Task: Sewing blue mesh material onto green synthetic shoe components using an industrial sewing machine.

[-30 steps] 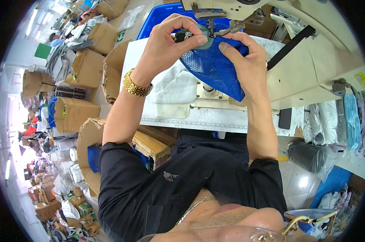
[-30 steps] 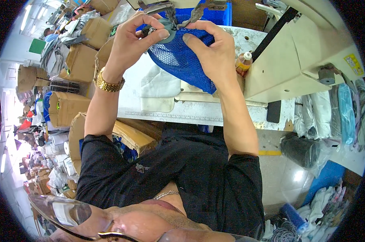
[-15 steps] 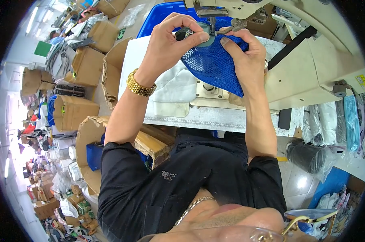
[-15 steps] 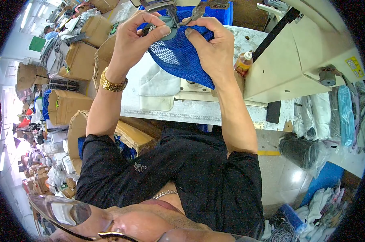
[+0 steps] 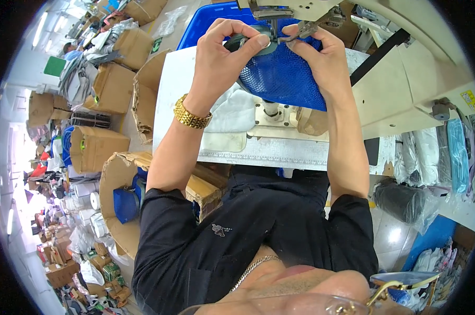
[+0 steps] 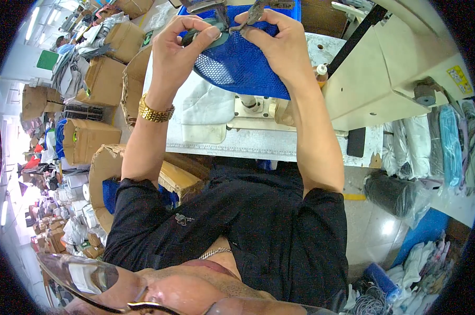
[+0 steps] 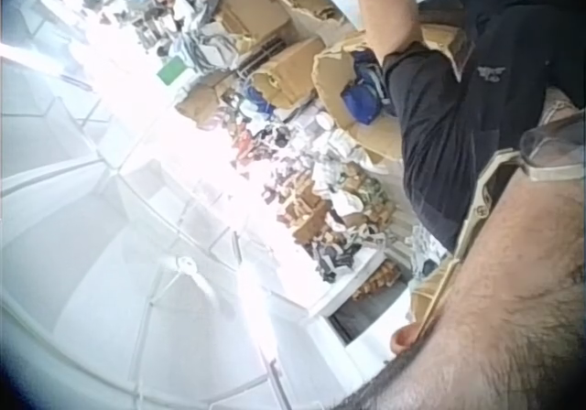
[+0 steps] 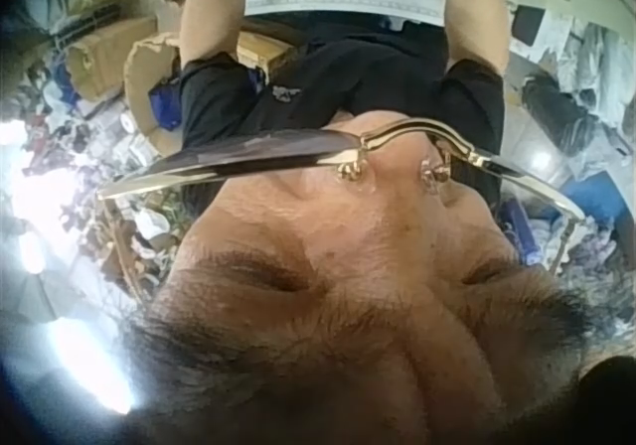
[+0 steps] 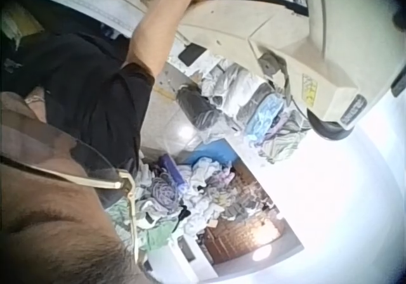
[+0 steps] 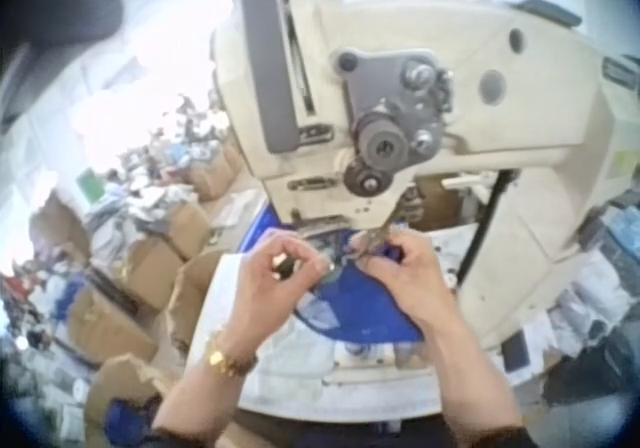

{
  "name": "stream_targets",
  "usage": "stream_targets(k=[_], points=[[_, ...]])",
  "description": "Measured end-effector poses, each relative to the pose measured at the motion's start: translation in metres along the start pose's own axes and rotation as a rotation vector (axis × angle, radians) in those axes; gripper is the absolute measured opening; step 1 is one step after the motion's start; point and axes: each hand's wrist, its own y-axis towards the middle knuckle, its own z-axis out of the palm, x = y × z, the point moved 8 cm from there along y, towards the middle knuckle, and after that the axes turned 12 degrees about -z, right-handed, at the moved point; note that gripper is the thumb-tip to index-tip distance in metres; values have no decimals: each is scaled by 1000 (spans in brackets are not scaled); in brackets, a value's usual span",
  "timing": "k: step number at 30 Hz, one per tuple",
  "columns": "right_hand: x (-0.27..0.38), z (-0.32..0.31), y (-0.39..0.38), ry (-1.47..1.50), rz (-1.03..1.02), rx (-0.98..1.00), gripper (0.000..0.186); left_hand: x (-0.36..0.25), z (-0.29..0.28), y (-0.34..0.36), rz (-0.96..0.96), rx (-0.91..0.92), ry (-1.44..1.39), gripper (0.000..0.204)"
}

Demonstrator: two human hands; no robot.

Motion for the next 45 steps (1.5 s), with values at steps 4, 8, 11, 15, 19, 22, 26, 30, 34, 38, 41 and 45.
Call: stream_targets(k=[4, 8, 11, 15, 19, 22, 26, 30, 34, 38, 41, 45], points=[[-9, -5, 5, -1, 51, 52, 24, -4, 0, 0, -3, -61, 43, 22], [-18, -2, 11, 70, 217, 107, 25, -5, 0, -4, 4, -77, 47, 21], [-29, -6, 17, 68, 250, 145, 25, -2, 1, -4, -81, -73, 1, 20], [-34, -7, 27, 104, 165, 206, 25, -2, 2, -6, -91, -94, 21, 20], [-44, -10, 36, -6, 157, 271, 25, -3, 0, -4, -59, -114, 29, 20], [-55, -8, 39, 38, 153, 321, 25, 3, 1, -5, -119, -108, 9, 21], [-65, -5, 46, 89, 153, 356, 28, -4, -1, -4, -104, -107, 37, 22], [-71, -8, 57, 84, 64, 407, 32, -8, 2, -7, -117, -94, 89, 18], [-76, 0, 63, 71, 119, 363, 32, 1, -1, -6, -172, -107, 49, 26], [-69, -9, 50, -203, 274, 302, 30, -6, 1, -5, -161, -114, 110, 26], [-48, -26, 37, -322, 167, 44, 26, -9, 2, -5, -184, -99, 87, 27], [5, -34, -32, -18, -97, -432, 25, -7, -1, -12, -188, -102, 73, 27]])
